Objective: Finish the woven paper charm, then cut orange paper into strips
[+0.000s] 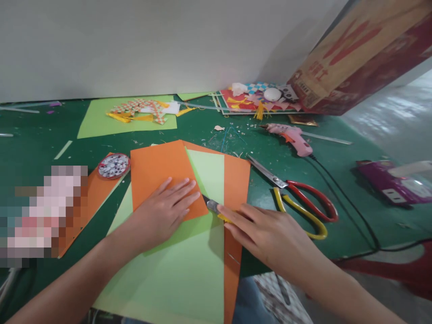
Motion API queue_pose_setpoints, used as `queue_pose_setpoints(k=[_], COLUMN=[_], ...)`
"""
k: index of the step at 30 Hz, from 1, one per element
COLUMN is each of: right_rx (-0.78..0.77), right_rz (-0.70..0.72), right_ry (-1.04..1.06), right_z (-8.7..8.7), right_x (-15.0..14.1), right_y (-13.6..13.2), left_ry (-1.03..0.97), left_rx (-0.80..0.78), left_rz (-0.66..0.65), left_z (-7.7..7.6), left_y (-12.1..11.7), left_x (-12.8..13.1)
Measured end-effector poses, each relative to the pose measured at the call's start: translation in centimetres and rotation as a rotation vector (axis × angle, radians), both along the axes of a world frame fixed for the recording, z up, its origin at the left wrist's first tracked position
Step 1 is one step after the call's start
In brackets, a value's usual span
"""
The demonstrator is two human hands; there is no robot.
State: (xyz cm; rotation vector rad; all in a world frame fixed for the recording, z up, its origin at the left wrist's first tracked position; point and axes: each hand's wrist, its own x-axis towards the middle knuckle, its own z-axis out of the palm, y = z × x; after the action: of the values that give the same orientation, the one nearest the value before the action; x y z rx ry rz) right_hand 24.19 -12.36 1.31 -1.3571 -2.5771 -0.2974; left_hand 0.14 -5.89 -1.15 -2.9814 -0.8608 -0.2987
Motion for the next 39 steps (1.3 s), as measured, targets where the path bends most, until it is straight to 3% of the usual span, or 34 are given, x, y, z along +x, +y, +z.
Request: queue_pose_setpoints(k=[20, 33, 39], right_rx=[0.032, -0.006, -0.122], right_rz=[-0.090, 0.017, 0.162], right_ry=[-0.082, 0.016, 0.093], right_z=[-0.6, 0.0, 0.9], right_x=[0.6, 2.7, 3.8], right_y=[2.5, 0.5, -0.9], left_ry=[0.012, -0.078, -0.094], left_rx=[-0.045, -0.066, -0.042], left_rz=[-0.004, -0.008, -0.029], left_z=[0.2, 0.4, 0.4], left_y=[0.1, 0.0, -0.1], left_x=[-0.1, -0.3, -0.3])
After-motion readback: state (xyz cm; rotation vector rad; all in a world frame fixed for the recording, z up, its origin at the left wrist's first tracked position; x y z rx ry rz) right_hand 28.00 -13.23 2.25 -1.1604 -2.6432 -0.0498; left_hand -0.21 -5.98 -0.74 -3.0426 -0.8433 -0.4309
